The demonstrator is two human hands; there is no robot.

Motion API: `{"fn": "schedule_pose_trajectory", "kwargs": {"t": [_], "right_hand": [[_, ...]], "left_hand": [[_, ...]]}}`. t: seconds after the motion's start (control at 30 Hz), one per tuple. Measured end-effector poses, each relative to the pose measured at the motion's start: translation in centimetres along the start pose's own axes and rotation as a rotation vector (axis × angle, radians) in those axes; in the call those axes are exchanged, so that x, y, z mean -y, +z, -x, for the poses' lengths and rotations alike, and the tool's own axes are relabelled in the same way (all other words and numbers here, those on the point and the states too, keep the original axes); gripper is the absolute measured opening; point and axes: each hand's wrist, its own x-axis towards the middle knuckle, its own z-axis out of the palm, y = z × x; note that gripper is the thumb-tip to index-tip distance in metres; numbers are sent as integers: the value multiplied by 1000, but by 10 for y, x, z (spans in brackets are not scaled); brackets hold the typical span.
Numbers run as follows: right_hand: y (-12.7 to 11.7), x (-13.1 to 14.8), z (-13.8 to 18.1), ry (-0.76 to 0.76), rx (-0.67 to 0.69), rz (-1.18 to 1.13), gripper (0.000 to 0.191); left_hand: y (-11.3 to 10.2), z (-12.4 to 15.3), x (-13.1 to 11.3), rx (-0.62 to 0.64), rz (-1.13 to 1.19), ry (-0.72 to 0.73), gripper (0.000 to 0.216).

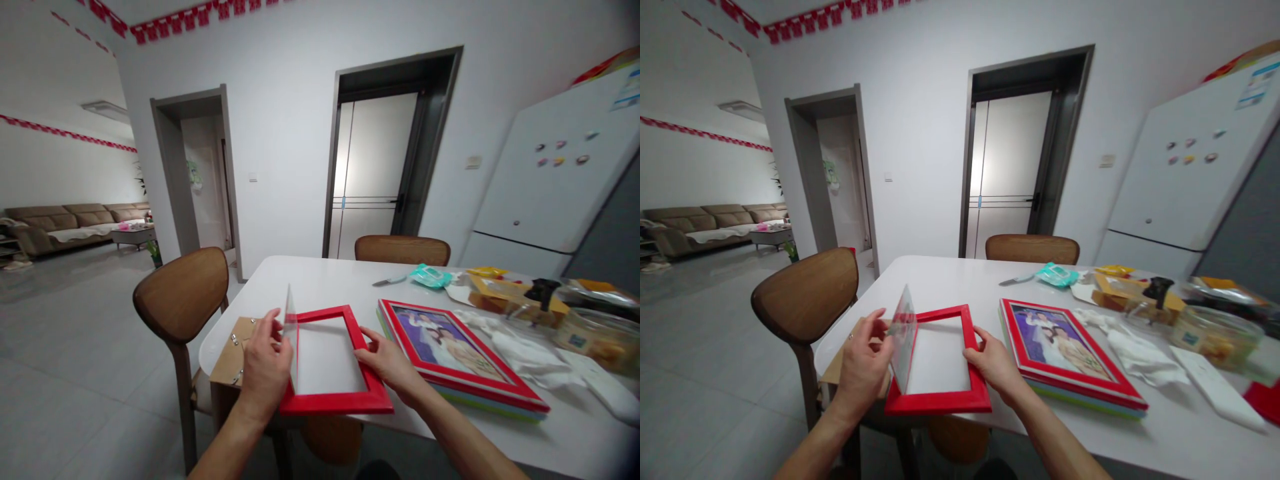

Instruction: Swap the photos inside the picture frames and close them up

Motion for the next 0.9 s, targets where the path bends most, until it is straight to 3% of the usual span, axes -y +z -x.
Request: {"fn": "schedule_pose_trajectory", "kwargs": {"t": [0.17, 0.3, 0.53, 0.7, 0.8, 0.9], "right_hand": [[-1, -23, -6, -107, -93, 510, 47], [3, -32, -6, -164, -124, 648, 44], [5, -39, -6, -193, -133, 732, 43], [5, -37, -1, -213, -128, 756, 40], [5, -36, 1, -217, -130, 754, 39], [6, -36, 3, -223, -147, 747, 39]], "left_hand": [[-28, 12, 70, -85, 42, -330, 47], [-28, 26, 98, -53, -35, -365, 47], [-26, 33, 86, 142, -339, -206, 38], [-31, 34, 79, 202, -550, -177, 34], [-28, 34, 72, 214, -564, -81, 33], [-20, 37, 62, 306, -495, 97, 37]]}}
